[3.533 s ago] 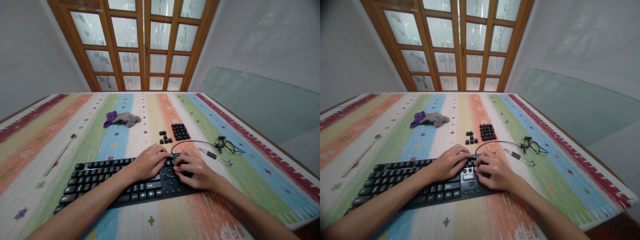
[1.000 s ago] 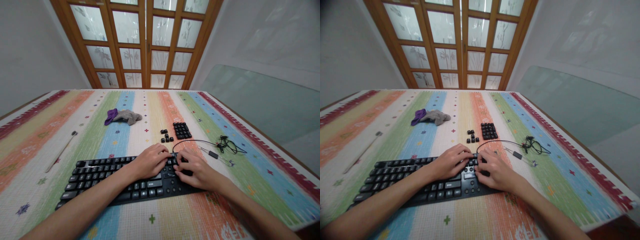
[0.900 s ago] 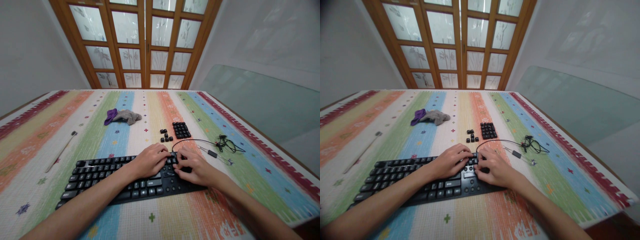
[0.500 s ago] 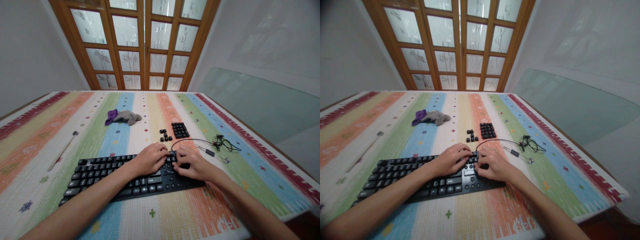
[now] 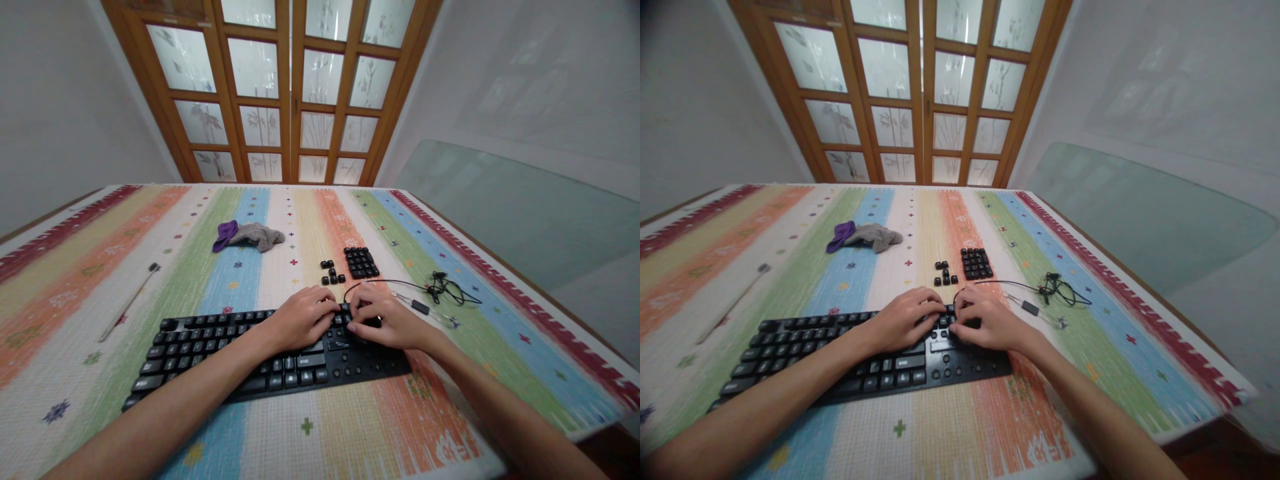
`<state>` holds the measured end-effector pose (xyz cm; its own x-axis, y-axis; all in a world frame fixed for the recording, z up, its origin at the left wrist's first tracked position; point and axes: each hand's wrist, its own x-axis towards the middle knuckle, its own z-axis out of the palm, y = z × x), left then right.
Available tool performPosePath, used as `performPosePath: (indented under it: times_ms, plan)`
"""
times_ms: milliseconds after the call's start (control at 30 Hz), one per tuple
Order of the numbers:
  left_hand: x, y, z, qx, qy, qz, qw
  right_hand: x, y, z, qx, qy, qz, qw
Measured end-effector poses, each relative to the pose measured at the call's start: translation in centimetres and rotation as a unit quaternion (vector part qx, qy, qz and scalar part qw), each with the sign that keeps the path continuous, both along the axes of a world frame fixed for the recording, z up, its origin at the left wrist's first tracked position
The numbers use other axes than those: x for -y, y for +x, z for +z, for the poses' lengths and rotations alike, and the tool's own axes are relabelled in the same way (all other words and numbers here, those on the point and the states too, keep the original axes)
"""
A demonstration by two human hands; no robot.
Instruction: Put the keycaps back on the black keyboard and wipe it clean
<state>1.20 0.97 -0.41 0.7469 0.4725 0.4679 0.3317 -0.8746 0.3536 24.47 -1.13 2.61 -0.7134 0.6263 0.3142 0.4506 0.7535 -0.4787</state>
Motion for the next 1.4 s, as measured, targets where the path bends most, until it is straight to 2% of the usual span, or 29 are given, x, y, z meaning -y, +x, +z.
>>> performPosePath:
  times_ms: [200,400,567,733,900,1067,1233,1400]
  plan:
    - [0.0,0.1,0.0,0.019,0.0,0.015,1.0,-5.1,-0.4,0.0,-0.034,0.048,-0.082,0.995]
    - [0.0,0.1,0.0,0.038,-0.014,0.028,0.999,-9.8,-2.3,-0.8,0.021,0.051,-0.117,0.992]
    - [0.0,0.0,0.1,0.04,-0.029,0.044,0.998,-11.6,-3.5,-1.7,0.068,0.046,-0.163,0.983]
    - [0.0,0.1,0.2,0.057,-0.031,0.052,0.997,-12.2,-3.7,-2.2,0.07,0.041,-0.16,0.984]
    - [0.1,0.0,0.5,0.108,-0.047,0.075,0.99,-10.7,-3.4,-1.0,0.003,0.058,-0.163,0.985]
    - [-0.1,-0.3,1.0,0.173,-0.092,0.137,0.971,-5.2,-2.4,0.1,-0.066,0.053,-0.106,0.991]
    - [-0.2,-0.3,1.2,0.184,-0.126,0.139,0.965,0.6,-2.3,-0.5,-0.102,0.013,-0.023,0.994]
    - [-0.2,-0.4,1.2,0.168,-0.151,0.121,0.966,2.0,-2.9,-1.4,-0.089,0.062,0.017,0.994]
